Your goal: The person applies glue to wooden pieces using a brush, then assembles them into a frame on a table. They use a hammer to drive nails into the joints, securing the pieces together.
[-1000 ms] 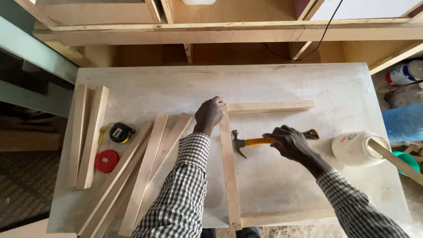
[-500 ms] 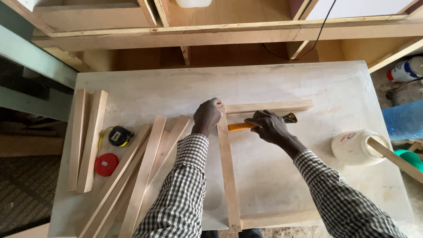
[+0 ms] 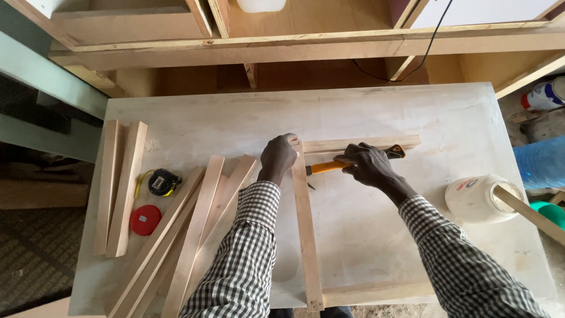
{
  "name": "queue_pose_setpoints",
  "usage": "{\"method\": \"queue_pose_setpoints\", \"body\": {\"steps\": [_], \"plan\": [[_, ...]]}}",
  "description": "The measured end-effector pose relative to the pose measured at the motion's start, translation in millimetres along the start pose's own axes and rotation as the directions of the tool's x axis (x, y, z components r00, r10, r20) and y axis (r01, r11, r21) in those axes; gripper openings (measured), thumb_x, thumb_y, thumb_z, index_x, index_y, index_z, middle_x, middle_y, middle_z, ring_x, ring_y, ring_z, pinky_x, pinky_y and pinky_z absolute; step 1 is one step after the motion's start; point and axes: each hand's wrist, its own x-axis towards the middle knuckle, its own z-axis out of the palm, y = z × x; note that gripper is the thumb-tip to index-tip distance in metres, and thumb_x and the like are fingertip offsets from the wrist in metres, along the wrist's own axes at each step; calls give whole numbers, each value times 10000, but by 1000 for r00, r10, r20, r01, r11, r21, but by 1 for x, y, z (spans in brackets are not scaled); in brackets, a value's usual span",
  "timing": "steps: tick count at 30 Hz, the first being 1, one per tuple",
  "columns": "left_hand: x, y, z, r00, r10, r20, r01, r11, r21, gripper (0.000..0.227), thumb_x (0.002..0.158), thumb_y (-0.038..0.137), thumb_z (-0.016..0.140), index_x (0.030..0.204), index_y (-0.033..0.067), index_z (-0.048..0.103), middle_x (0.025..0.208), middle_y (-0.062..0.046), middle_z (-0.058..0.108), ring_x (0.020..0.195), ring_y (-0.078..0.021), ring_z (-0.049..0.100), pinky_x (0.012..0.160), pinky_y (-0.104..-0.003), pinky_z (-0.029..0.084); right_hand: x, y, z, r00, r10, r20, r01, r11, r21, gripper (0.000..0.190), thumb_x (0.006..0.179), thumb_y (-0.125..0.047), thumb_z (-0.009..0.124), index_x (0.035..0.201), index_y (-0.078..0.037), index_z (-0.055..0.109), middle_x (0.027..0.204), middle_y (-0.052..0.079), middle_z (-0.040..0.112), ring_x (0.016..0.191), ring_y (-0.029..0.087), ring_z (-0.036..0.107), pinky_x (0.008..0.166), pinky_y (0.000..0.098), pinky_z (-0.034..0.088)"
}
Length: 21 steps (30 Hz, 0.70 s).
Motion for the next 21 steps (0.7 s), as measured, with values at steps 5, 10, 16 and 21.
{"method": "queue_pose_setpoints", "body": {"steps": [5, 10, 16, 21], "plan": [[6, -8, 8, 1000, -3, -19, 3, 1000, 4, 418, 757, 95, 470, 1146, 231, 541, 1017, -146, 607, 960, -334, 583, 815, -464, 464, -13, 8, 29, 998, 57, -20, -58, 997, -54, 351, 710, -297, 632, 1059, -316, 591, 881, -42, 587, 861, 216, 569, 730, 389, 500], [15, -20, 16, 999, 25, -23, -25, 1000, -5, 381, 807, 152, 454, 1175, 242, 492, 1081, -136, 577, 1015, -325, 556, 844, -477, 455, -77, -15, 10, 963, 270, 29, -266, 960, -89, 362, 756, -332, 563, 1115, -361, 533, 904, -41, 594, 840, 230, 587, 701, 406, 506], [-8, -9, 5, 999, -26, -35, 25, 999, -24, 529, 847, 176, 434, 1335, 93, 248, 1178, -206, 453, 1082, -348, 499, 874, -534, 412, -101, -31, 67, 854, 484, -192, -265, 721, 640, 396, 750, -291, 588, 1132, -191, 558, 626, 39, 495, 588, 226, 513, 512, 327, 408], [-3, -16, 13, 998, -4, -67, 7, 999, 33, 561, 836, 195, 447, 1333, 62, 223, 1185, -208, 431, 1047, -354, 523, 821, -534, 448, -73, -105, 7, 849, 526, -50, -342, 619, 706, 471, 791, -275, 492, 1251, -203, 418, 570, 150, 547, 545, 320, 587, 523, 442, 431]]}}
